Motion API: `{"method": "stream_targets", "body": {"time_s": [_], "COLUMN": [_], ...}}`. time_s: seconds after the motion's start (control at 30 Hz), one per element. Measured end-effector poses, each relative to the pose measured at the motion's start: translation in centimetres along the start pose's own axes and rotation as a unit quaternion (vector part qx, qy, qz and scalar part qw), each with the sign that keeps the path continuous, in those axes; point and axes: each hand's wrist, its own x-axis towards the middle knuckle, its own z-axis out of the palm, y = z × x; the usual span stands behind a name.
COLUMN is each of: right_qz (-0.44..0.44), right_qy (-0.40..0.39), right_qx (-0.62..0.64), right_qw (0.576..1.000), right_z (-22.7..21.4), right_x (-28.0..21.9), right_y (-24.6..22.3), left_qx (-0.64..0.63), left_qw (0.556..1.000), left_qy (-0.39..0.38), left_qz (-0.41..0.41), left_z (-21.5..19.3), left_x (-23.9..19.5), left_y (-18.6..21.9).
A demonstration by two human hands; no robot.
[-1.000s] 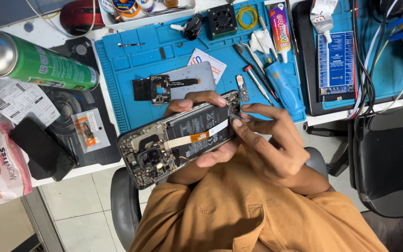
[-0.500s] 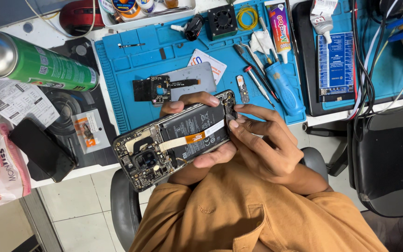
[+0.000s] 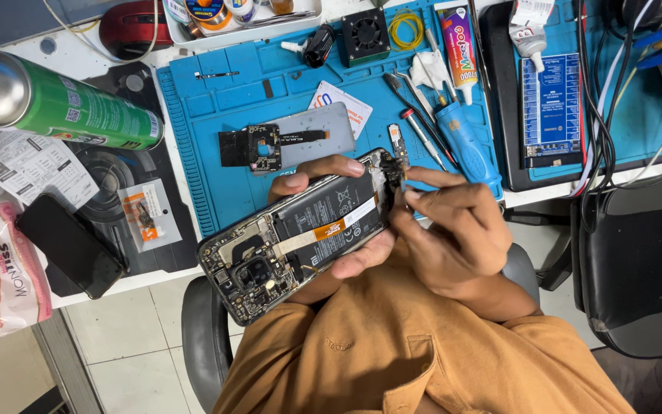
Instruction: The person disassembles a smartphone, removes the battery and internal components, and uses a screwdriver to unscrew parts. The person then handles a small plastic bag containing screws.
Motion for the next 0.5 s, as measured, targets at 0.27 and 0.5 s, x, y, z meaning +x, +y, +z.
{"method": "stream_targets", "body": {"time_s": [0.27,0.5], "right_qz": [0.190,0.262], "right_qy": [0.052,0.082], "right_qx": [0.176,0.407], "right_qw": [0.964,0.871], "right_z": [0.2,-0.9], "right_x": [-0.6,-0.8], "right_y": [1.8,5.7], "left_qx": [0.289,0.312], "left_qw": [0.784,0.780], "left_qy": [0.308,0.363], "left_qz": [0.456,0.403], "left_z": [0.2,-0.4], "left_x": [4.1,3.2], "left_y": [-8.2,-9.4]}}
